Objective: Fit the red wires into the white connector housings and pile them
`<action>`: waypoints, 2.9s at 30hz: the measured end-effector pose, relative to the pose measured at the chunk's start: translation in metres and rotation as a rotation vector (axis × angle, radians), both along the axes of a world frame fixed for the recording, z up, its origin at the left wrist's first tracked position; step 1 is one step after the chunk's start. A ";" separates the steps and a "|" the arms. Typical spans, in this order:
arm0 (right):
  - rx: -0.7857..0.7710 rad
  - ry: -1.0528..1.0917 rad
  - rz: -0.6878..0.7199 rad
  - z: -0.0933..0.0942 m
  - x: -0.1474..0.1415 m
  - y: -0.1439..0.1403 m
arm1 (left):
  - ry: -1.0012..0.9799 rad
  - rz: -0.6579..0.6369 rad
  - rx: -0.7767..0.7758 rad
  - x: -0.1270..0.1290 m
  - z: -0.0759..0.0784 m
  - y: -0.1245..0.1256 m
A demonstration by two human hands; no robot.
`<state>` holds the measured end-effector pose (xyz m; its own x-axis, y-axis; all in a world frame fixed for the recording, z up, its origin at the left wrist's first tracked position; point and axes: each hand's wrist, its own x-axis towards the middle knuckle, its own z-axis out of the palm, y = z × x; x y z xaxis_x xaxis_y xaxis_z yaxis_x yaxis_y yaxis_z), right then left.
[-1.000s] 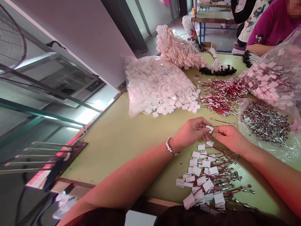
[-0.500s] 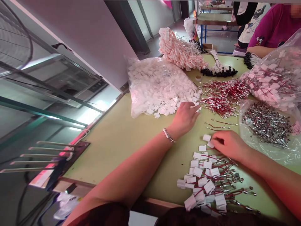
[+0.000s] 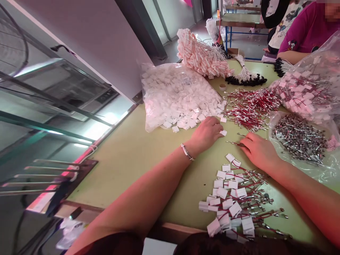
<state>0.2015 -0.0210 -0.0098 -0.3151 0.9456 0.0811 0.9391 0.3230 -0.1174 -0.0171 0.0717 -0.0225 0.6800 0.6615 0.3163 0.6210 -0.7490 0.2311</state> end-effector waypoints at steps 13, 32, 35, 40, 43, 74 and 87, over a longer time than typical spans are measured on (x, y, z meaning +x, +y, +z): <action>0.089 0.082 -0.012 0.003 0.000 0.000 | -0.432 0.186 -0.293 0.005 0.007 -0.012; -0.196 0.567 -0.048 0.021 0.002 -0.011 | -0.878 0.090 -1.281 0.023 0.017 -0.044; -0.140 0.420 0.004 0.022 0.002 -0.010 | -0.836 0.058 -1.286 0.024 0.017 -0.045; -0.103 0.296 -0.007 0.016 -0.004 -0.012 | -0.765 0.016 -1.321 0.031 0.013 -0.052; -0.125 0.276 -0.030 0.012 -0.008 -0.014 | -0.742 0.030 -1.332 0.035 0.009 -0.057; -0.058 0.460 -0.092 0.012 0.004 -0.003 | -0.830 0.135 -1.267 0.013 0.013 -0.031; 0.168 0.362 -0.007 0.011 0.002 -0.008 | -0.846 0.035 -1.448 0.015 0.019 -0.038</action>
<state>0.2037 -0.0288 0.0013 -0.2317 0.9117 0.3394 0.8489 0.3599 -0.3871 -0.0017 0.0338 -0.0039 0.6283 0.7251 -0.2821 -0.0194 0.3771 0.9260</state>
